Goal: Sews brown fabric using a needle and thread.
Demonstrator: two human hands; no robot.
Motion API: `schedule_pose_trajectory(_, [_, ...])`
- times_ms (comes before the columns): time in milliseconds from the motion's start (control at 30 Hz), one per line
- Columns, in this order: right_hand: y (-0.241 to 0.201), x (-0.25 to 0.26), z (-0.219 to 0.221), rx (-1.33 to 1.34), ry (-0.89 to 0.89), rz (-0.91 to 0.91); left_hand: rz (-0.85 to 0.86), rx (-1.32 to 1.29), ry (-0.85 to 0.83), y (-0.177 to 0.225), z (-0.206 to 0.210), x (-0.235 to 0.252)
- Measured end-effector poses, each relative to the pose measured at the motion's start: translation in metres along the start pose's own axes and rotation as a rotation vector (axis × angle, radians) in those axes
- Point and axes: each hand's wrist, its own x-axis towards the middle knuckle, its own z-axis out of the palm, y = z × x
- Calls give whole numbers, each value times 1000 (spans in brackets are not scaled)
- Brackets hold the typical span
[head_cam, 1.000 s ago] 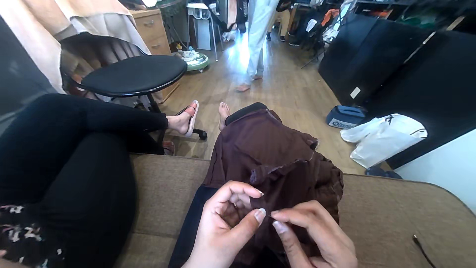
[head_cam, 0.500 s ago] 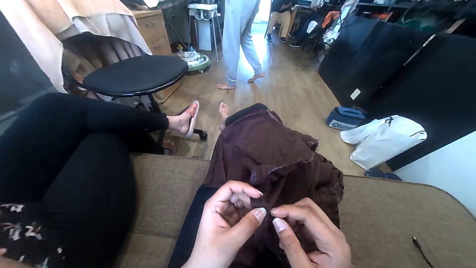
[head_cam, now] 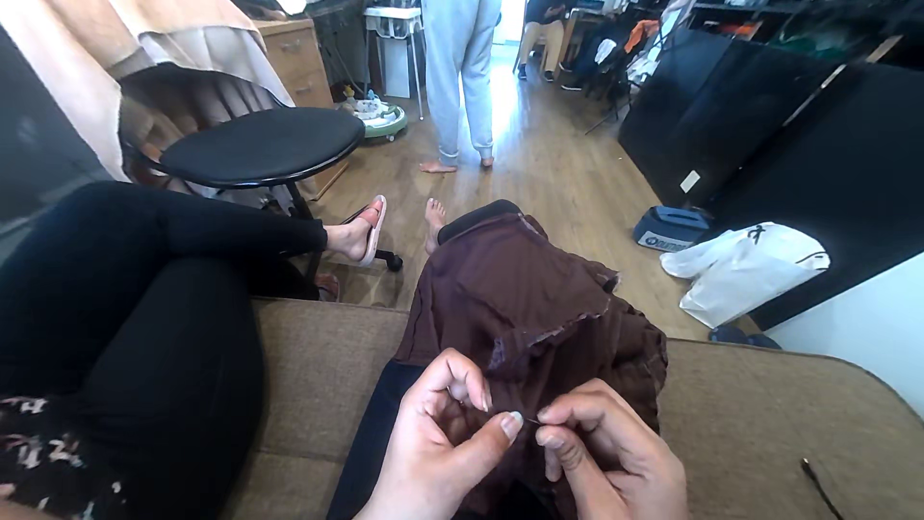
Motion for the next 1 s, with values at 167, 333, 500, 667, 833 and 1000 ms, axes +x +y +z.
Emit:
schedule_pose_trajectory(167, [-8,3,-2,272,-18,151,-10,66,-54,2,2,-3])
schedule_pose_trajectory(333, [-1,4,-3,15,-14,-57,33,88,-53,-2,3,-4])
schedule_pose_trajectory(500, [-5,5,-2,-568,-3,-397,187,320,-63,-9,1,-4])
schedule_pose_trajectory(667, [-16,-9,9,-275,-55,-475,136,279,25,-5,12,-5])
schedule_pose_trajectory(833, [-10,-15,13,40,-46,-254,-24,-83,127,1,9,-3])
schedule_pose_trajectory(1000, [-15,-12,15,285,-4,94,-52,-151,114,-1,8,-3])
